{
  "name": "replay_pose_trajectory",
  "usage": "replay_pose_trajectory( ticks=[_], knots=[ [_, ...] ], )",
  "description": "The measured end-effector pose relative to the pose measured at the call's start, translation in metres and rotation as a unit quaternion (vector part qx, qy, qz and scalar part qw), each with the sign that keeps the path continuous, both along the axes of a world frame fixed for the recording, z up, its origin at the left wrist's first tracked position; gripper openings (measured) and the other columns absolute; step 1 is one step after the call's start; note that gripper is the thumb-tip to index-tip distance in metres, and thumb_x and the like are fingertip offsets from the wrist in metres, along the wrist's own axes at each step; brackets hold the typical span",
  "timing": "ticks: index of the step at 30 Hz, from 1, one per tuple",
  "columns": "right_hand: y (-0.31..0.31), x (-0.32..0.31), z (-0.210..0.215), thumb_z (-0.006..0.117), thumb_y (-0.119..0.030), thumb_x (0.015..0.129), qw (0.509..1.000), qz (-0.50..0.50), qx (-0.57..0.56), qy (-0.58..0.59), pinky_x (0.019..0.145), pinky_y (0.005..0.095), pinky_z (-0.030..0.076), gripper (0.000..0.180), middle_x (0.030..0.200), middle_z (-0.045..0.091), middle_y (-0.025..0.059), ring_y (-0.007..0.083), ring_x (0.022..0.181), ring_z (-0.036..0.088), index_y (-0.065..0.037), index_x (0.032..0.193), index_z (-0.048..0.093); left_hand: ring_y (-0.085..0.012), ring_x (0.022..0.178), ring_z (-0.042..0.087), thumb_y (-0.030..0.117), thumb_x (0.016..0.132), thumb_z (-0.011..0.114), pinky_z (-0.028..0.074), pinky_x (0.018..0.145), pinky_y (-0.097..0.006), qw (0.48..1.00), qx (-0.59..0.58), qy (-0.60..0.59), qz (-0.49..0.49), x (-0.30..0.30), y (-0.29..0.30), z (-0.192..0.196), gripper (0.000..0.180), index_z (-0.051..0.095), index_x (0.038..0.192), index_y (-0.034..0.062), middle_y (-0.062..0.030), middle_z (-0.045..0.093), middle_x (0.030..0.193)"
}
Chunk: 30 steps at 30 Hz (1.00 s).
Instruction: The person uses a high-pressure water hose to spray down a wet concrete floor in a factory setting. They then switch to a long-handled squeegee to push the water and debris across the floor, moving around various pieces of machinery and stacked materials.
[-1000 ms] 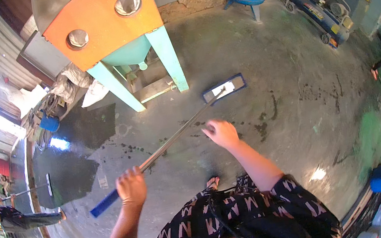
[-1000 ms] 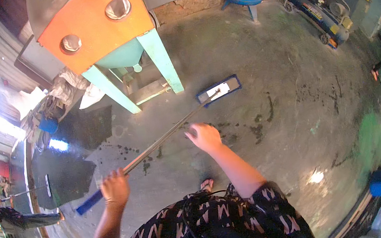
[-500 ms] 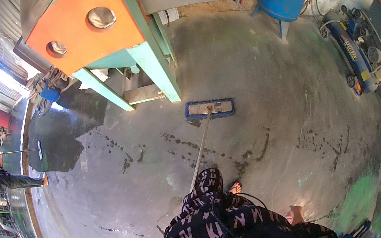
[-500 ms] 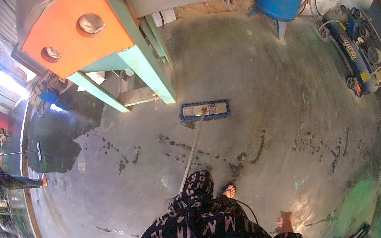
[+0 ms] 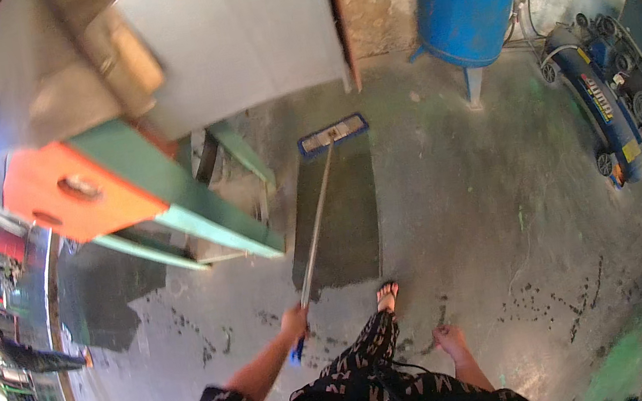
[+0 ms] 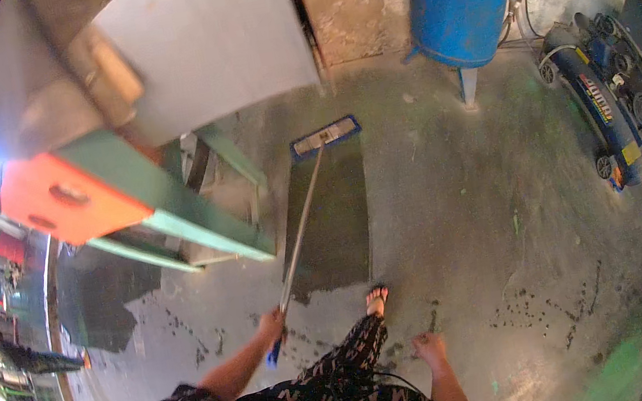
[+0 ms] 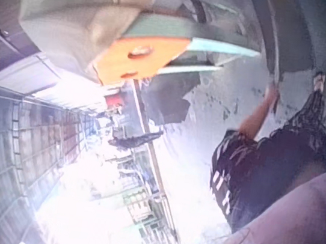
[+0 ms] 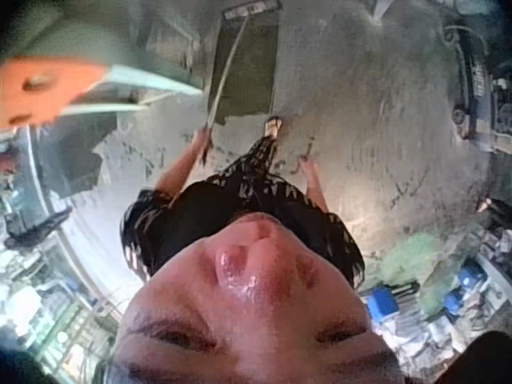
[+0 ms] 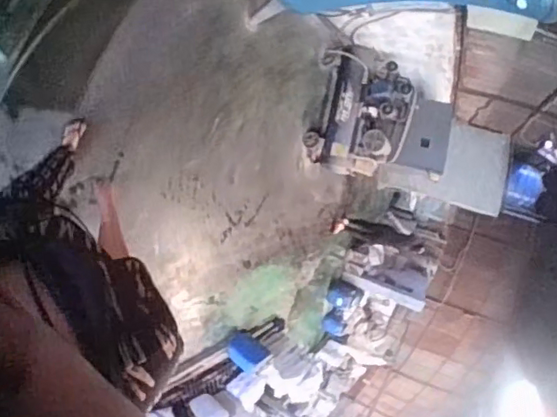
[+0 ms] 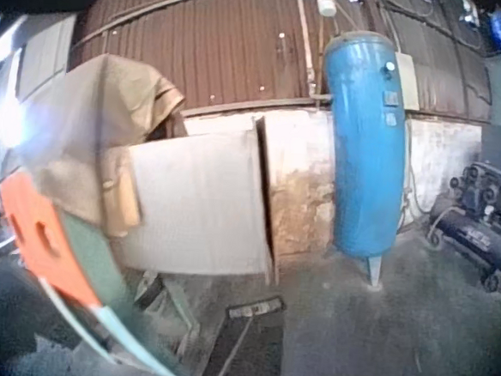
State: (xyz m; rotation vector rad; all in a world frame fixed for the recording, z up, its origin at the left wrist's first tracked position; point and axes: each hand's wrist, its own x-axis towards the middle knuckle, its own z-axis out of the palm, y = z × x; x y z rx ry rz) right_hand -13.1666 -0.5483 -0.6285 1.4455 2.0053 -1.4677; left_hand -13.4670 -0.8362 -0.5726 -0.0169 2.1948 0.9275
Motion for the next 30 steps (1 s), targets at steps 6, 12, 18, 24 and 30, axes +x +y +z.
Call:
replay_pose_trajectory(
  ticks=[6, 12, 18, 24, 30],
  knots=[
    [0.079, 0.043, -0.032, 0.054, -0.023, 0.080, 0.987, -0.159, 0.006, -0.035, 0.050, 0.0284, 0.048, 0.030, 0.066, 0.062, 0.0141, 0.0193, 0.057, 0.062, 0.003, 0.094, 0.057, -0.0216, 0.050, 0.056, 0.020, 0.082, 0.054, 0.044, 0.042, -0.036, 0.997, 0.082, -0.001, 0.013, -0.329, 0.258, -0.011, 0.022, 0.054, 0.082, -0.0019, -0.0129, 0.056, 0.061],
    [0.097, 0.154, -0.045, 0.055, -0.028, 0.081, 0.940, -0.269, -0.133, -0.163, 0.048, 0.0277, 0.047, 0.031, 0.076, 0.063, 0.0118, 0.0205, 0.058, 0.061, 0.001, 0.092, 0.055, -0.0320, 0.071, 0.060, 0.020, 0.079, 0.053, 0.050, 0.057, -0.041, 0.990, 0.034, 0.109, -0.087, -0.312, 0.353, -0.062, 0.048, 0.036, 0.122, 0.0054, -0.0226, 0.058, 0.086],
    [0.157, 0.252, -0.145, 0.061, -0.032, 0.067, 0.855, 0.491, 0.055, -0.156, 0.061, 0.0430, 0.047, 0.034, 0.073, 0.061, 0.0128, 0.0261, 0.071, 0.061, -0.010, 0.094, 0.058, -0.0249, 0.044, 0.054, 0.015, 0.082, 0.047, 0.045, 0.044, -0.038, 0.980, 0.024, 0.141, -0.137, -0.103, 0.211, -0.041, 0.064, 0.015, 0.138, 0.0193, -0.0164, 0.054, 0.064],
    [0.315, 0.174, -0.116, 0.057, -0.030, 0.073, 0.984, 0.125, 0.129, 0.012, 0.051, 0.0377, 0.047, 0.030, 0.072, 0.060, 0.0099, 0.0242, 0.067, 0.060, -0.013, 0.097, 0.055, -0.0159, 0.057, 0.053, 0.018, 0.086, 0.049, 0.046, 0.056, -0.030, 0.989, -0.052, -0.133, 0.036, 0.238, 0.048, 0.110, 0.057, 0.023, 0.136, 0.0218, -0.0088, 0.057, 0.070],
    [0.412, 0.262, -0.149, 0.049, -0.026, 0.083, 0.952, 0.210, -0.135, -0.176, 0.043, 0.0327, 0.048, 0.023, 0.077, 0.060, 0.0113, 0.0243, 0.056, 0.060, -0.004, 0.091, 0.053, -0.0242, 0.064, 0.053, 0.024, 0.085, 0.050, 0.046, 0.060, -0.036, 0.964, -0.107, -0.199, 0.142, 0.343, 0.158, 0.123, 0.056, 0.024, 0.134, 0.0200, -0.0137, 0.057, 0.077]
  ],
)
